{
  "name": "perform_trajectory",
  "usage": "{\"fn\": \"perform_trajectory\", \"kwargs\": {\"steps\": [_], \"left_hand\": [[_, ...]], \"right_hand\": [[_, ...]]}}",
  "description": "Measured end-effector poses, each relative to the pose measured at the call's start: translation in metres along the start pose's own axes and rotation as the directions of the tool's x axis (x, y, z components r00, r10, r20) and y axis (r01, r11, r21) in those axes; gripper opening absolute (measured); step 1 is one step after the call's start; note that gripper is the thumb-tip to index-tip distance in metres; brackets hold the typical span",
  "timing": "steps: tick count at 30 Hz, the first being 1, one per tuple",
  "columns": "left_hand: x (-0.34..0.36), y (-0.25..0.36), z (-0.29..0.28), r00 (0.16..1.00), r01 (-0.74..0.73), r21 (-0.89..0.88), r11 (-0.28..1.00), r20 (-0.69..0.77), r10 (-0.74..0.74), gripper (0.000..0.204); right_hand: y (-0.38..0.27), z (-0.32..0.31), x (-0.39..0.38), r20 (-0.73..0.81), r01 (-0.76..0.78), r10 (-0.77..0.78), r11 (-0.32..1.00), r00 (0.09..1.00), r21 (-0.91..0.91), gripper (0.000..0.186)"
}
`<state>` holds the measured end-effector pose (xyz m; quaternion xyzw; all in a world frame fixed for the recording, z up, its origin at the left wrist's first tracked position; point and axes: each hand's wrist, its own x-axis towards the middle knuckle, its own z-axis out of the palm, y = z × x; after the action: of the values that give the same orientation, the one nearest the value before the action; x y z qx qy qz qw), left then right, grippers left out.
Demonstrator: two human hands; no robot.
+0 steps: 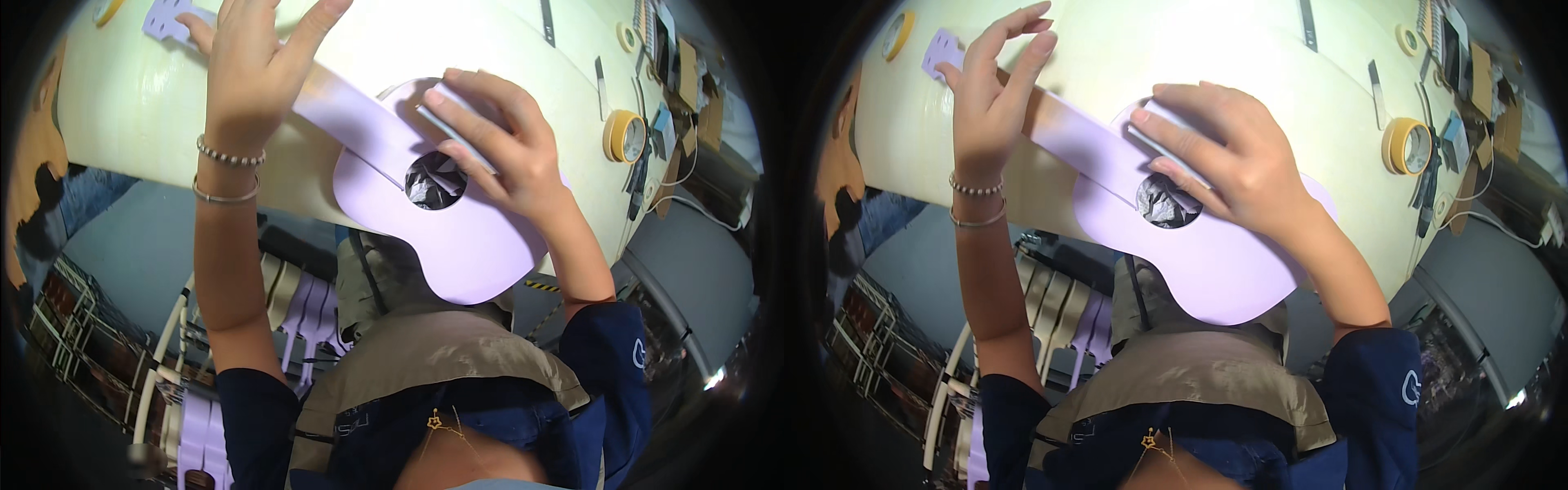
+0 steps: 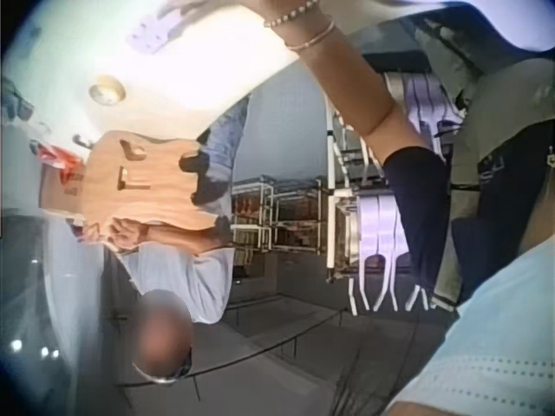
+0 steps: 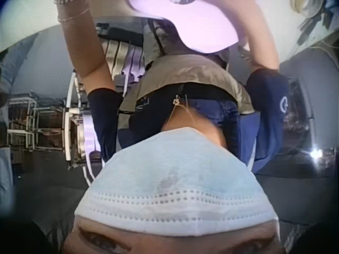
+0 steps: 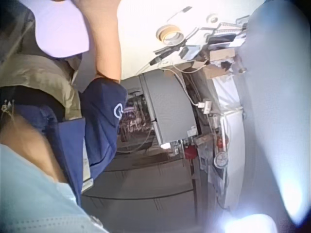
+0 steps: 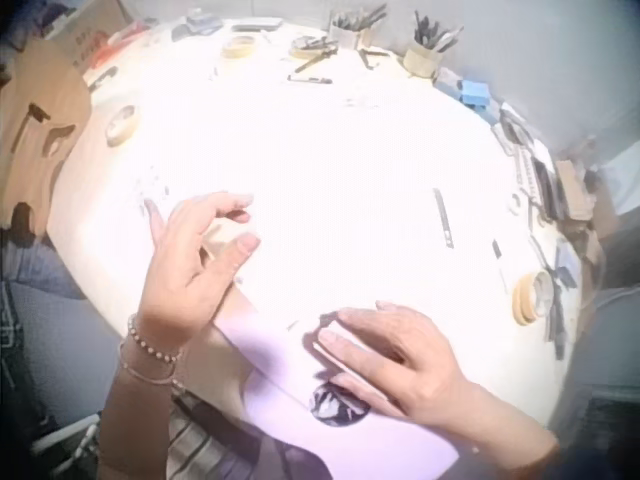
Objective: The person sands the surface of a light purple guitar body using a sanding block. They work around the soundhole and along the edges, then flip the guitar to sand the back and neck area. The person holds the guitar with one hand while sanding with the other.
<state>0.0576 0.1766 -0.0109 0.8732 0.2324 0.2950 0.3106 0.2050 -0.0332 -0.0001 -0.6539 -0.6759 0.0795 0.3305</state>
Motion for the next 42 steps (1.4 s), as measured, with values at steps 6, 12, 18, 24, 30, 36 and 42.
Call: {"fn": "perform_trajectory", "kwargs": {"steps": [6,12,18,24,30,36,42], "left_hand": [[-0.010,-0.012,0.012,1.000,-0.022,0.330,0.944,0.016,0.018,0.037],[-0.012,-0.015,0.022,0.993,-0.056,0.367,0.929,-0.079,0.091,0.039],[-0.013,-0.013,0.023,0.979,-0.109,0.394,0.913,-0.116,0.166,0.040],[-0.014,-0.020,0.025,0.983,-0.083,0.373,0.924,-0.120,0.136,0.039],[-0.014,-0.020,0.025,0.980,-0.101,0.409,0.907,-0.114,0.161,0.037],[-0.014,-0.017,0.026,0.983,-0.088,0.404,0.911,-0.115,0.146,0.037],[-0.015,-0.017,0.025,0.987,-0.047,0.397,0.917,-0.126,0.105,0.037]], "right_hand": [[-0.002,0.009,-0.009,0.164,0.052,-0.027,0.987,0.986,-0.151,0.045],[0.004,0.012,-0.016,0.149,0.053,-0.031,0.988,0.988,-0.144,0.047],[-0.001,0.004,-0.007,0.279,0.022,0.022,0.988,0.960,-0.151,0.057],[-0.007,0.004,-0.013,0.288,-0.013,0.063,0.985,0.955,-0.170,0.059],[-0.001,0.015,0.002,0.299,0.087,-0.019,0.973,0.954,-0.215,0.067],[-0.002,0.016,-0.002,0.283,0.066,-0.006,0.977,0.959,-0.204,0.068],[-0.006,0.012,-0.010,0.258,0.057,0.001,0.975,0.966,-0.215,0.062]]}}
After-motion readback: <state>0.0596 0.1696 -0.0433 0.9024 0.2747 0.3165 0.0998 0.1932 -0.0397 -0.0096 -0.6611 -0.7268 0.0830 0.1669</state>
